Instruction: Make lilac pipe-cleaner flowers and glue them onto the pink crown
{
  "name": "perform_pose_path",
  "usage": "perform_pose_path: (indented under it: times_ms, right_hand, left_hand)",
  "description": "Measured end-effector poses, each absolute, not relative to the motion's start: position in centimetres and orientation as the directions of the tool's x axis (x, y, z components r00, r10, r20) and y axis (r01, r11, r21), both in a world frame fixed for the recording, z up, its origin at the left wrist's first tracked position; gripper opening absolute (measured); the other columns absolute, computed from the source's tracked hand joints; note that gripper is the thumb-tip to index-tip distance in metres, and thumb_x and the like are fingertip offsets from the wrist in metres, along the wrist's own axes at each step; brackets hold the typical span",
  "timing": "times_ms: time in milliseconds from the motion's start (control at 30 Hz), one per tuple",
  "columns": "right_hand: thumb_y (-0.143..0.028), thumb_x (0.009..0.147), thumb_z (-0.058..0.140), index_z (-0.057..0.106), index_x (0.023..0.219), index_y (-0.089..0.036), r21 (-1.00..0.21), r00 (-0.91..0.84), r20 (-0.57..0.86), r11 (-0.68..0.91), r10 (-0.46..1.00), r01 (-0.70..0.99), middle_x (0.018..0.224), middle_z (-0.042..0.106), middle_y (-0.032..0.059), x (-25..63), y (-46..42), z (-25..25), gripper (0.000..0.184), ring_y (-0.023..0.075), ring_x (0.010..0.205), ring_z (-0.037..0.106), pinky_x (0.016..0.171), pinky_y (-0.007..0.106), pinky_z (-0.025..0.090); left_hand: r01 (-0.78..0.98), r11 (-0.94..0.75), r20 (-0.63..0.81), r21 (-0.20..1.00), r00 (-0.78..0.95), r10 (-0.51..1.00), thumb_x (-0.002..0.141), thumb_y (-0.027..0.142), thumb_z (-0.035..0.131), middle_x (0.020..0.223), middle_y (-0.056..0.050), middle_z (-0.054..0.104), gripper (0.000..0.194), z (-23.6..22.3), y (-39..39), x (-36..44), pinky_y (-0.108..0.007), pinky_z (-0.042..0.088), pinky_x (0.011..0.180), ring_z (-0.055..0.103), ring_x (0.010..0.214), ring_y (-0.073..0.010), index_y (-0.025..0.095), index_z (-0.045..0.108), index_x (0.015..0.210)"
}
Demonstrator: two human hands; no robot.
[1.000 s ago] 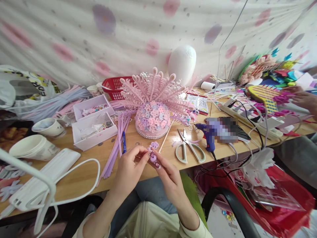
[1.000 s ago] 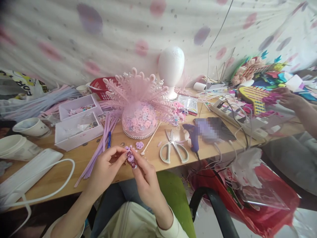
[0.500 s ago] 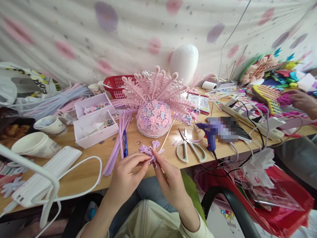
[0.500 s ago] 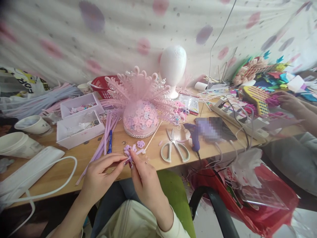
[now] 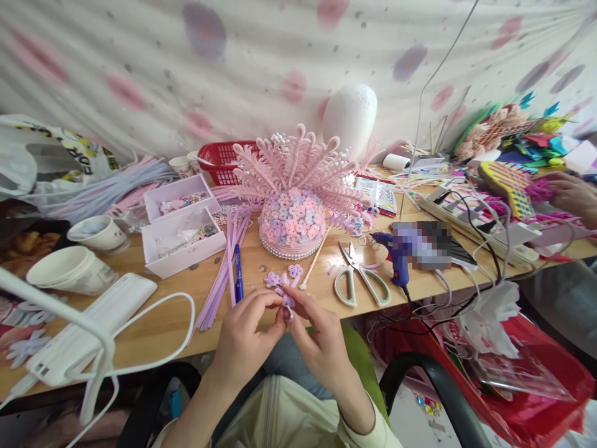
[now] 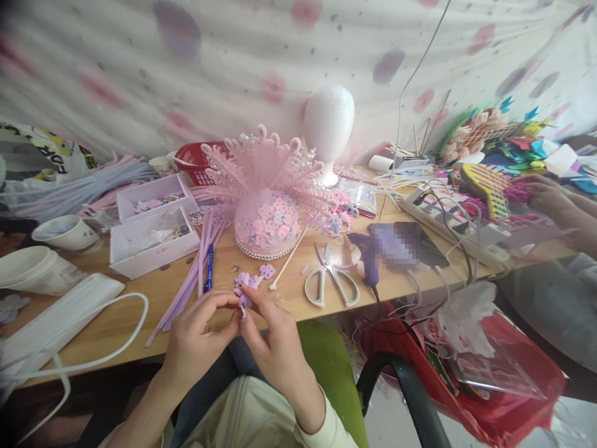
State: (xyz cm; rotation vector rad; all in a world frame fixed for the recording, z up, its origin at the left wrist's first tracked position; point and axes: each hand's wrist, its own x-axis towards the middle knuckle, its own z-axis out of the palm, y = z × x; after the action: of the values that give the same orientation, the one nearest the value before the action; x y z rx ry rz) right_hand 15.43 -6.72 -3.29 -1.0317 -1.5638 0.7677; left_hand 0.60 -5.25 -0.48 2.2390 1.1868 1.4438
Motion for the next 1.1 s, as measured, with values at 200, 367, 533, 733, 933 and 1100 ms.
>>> perform_pose_path:
  times_ms: [200,367,533,733,933,1100]
  right_hand:
    - [-0.022,0.099,0.056,0.074,0.119,-0.023,-0.93,0.042,0.361,0.356,0.932,0.09,0.103,0.081,0.007,15.4,-6.5,-3.7,0.027,0.022,0.092,0.077,0.08,0.033,0.063]
    - [-0.024,0.098,0.055,0.074,0.117,-0.022,-0.943,0.073,0.332,0.33,0.94,0.042,0.1,0.08,0.0077,15.1,-6.7,-3.7,0.027,0.0211,0.088,0.076,0.076,0.031,0.063]
    - [-0.03,0.097,0.06,0.077,0.108,-0.023,-0.966,-0.077,0.258,0.257,0.963,-0.029,0.097,0.08,0.0066,15.6,-6.0,-3.1,0.022,0.0195,0.085,0.075,0.074,0.028,0.061]
    - [-0.035,0.099,0.057,0.074,0.09,-0.018,-0.96,0.025,0.276,0.275,0.961,0.053,0.072,0.074,0.0034,15.7,-6.1,-3.2,0.026,0.0166,0.066,0.069,0.062,0.024,0.056]
    - [-0.05,0.094,0.061,0.066,0.085,-0.02,-0.988,-0.065,0.135,0.129,0.989,-0.088,0.069,0.068,0.0003,16.4,-6.0,-3.1,0.033,0.0157,0.062,0.067,0.06,0.026,0.059]
    - [-0.06,0.082,0.072,0.059,0.078,-0.02,-0.945,-0.238,-0.07,-0.141,0.969,-0.294,0.064,0.062,-0.0036,16.8,-5.5,-3.4,0.043,0.0136,0.057,0.064,0.056,0.026,0.06]
  left_hand:
    - [0.49,-0.655,0.673,0.575,0.173,0.72,0.086,0.004,0.06,0.083,-0.002,0.077,0.018,-0.6,-5.4,1.0,-0.024,0.062,0.076,0.074,0.077,-0.0153,0.02,0.066,0.089]
    - [0.488,-0.632,0.665,0.602,0.132,0.735,0.084,0.004,0.06,0.082,-0.001,0.077,0.018,-0.8,-5.4,0.6,-0.026,0.062,0.073,0.075,0.076,-0.0161,0.021,0.066,0.088]
    - [0.564,-0.767,0.744,0.305,0.362,0.562,0.089,0.004,0.059,0.085,-0.005,0.077,0.018,-0.9,-5.5,0.0,-0.027,0.06,0.075,0.075,0.078,-0.018,0.019,0.063,0.097]
    - [0.669,-0.69,0.667,0.277,0.383,0.639,0.091,0.009,0.054,0.083,-0.006,0.07,0.012,-0.8,-5.5,0.8,-0.031,0.058,0.073,0.071,0.08,-0.0207,0.02,0.056,0.096]
    - [0.699,-0.715,0.592,0.017,0.569,0.571,0.097,0.01,0.041,0.072,-0.004,0.064,0.021,-0.7,-5.0,1.0,-0.032,0.052,0.059,0.064,0.066,-0.0209,0.018,0.058,0.088]
    - [0.592,-0.802,0.592,-0.082,0.676,0.438,0.101,0.01,0.036,0.07,-0.003,0.065,0.029,-0.5,-4.6,0.5,-0.032,0.047,0.056,0.062,0.063,-0.0195,0.016,0.062,0.089]
